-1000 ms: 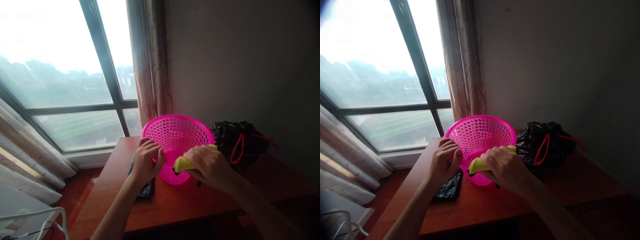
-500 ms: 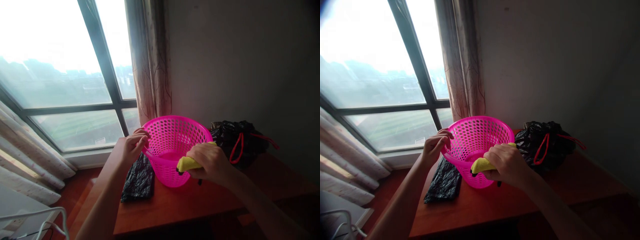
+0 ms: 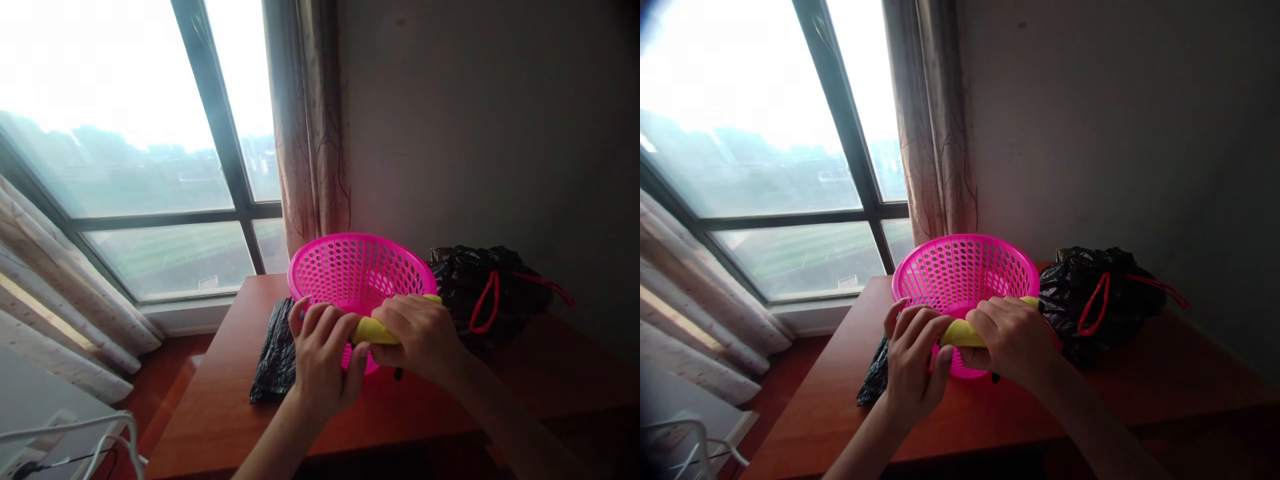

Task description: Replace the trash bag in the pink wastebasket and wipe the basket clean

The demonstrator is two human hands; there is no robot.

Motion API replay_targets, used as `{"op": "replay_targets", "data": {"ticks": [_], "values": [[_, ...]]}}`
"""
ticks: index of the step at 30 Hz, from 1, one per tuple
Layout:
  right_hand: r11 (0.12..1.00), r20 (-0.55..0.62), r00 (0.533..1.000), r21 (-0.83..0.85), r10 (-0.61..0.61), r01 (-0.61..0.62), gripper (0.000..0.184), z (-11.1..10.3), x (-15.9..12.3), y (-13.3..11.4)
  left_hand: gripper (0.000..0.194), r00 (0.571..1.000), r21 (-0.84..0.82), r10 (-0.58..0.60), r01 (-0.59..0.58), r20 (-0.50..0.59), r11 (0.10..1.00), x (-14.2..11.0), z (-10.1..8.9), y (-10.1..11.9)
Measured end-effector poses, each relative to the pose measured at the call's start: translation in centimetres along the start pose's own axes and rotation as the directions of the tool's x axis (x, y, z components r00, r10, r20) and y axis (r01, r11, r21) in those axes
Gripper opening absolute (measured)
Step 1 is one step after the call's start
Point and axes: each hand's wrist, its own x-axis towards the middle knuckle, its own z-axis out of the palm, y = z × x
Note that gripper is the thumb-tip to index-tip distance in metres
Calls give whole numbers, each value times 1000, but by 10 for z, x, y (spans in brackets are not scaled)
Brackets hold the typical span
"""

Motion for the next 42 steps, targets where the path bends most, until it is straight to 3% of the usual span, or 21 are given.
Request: {"op": "replay_targets", "data": {"ticks": [10, 18, 25, 42], "values": [[1000, 18, 1000, -24, -12, 13, 20, -1, 3, -4, 30, 998, -105, 19, -25, -58, 994, 15, 4, -24], [999, 73, 997, 0, 35, -35, 13, -11, 14, -10, 28, 999, -31, -5, 4, -44, 1000, 16, 7, -23], [995, 161, 985, -89, 61, -47, 25, -12, 16, -15, 27, 1000, -20, 0, -1, -17, 1000, 19, 4, -22], [993, 82, 996, -113, -27, 36, 31, -8, 7, -9, 33, 999, -114, 12, -8, 32, 993, 20, -1, -25]]}}
